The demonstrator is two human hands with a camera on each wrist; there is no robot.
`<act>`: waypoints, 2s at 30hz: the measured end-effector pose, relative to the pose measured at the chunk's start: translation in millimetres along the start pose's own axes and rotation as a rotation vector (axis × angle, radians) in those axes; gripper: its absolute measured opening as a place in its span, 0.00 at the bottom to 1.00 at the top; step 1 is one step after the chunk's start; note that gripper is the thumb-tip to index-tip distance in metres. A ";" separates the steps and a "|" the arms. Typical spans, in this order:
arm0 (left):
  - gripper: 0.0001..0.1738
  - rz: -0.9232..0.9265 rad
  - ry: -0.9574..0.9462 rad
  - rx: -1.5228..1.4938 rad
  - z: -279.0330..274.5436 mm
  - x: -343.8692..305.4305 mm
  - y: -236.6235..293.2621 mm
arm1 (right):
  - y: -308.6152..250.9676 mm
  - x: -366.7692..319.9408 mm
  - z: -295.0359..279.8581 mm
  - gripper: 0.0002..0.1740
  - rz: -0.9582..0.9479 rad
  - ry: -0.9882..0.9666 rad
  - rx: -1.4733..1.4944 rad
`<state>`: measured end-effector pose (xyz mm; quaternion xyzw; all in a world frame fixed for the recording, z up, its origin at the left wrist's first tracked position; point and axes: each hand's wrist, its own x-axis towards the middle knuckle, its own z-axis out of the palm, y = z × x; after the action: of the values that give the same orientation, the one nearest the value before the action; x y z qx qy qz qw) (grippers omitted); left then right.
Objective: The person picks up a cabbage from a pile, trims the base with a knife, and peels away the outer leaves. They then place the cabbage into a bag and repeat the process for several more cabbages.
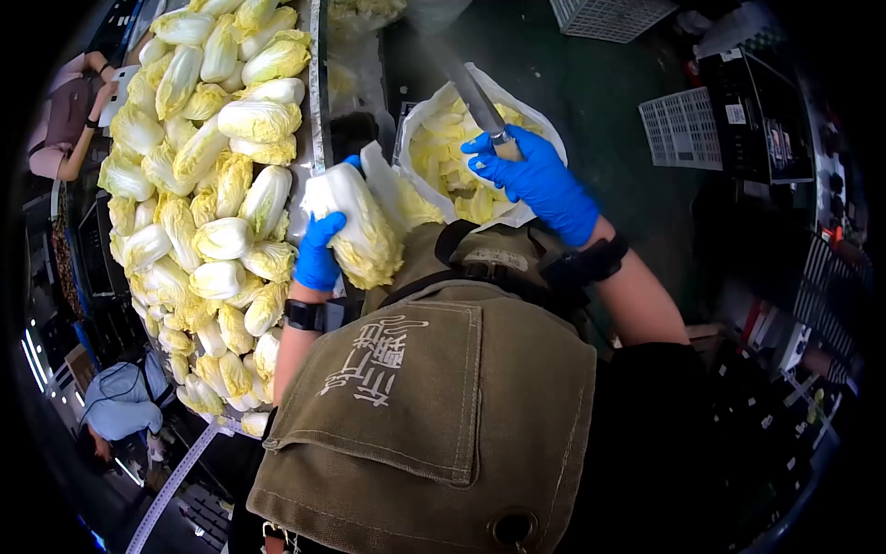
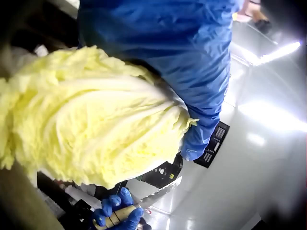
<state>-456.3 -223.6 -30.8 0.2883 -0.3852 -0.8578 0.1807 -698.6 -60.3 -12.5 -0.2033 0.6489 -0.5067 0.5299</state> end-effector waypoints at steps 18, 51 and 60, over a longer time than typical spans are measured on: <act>0.38 -0.068 -0.058 0.083 60.5 99.8 -79.7 | 56.2 39.3 0.7 0.23 -0.066 0.146 0.337; 0.31 -0.154 0.302 -0.183 28.7 108.9 -134.3 | 93.9 74.8 -31.5 0.06 0.067 0.198 0.583; 0.34 0.038 0.439 -0.104 6.6 76.0 -117.7 | 174.7 95.4 -45.0 0.19 -0.031 0.338 -0.002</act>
<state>-529.2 -185.3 -144.3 0.4509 -0.2972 -0.7897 0.2910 -725.1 -46.2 -214.4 -0.1257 0.7260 -0.5413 0.4051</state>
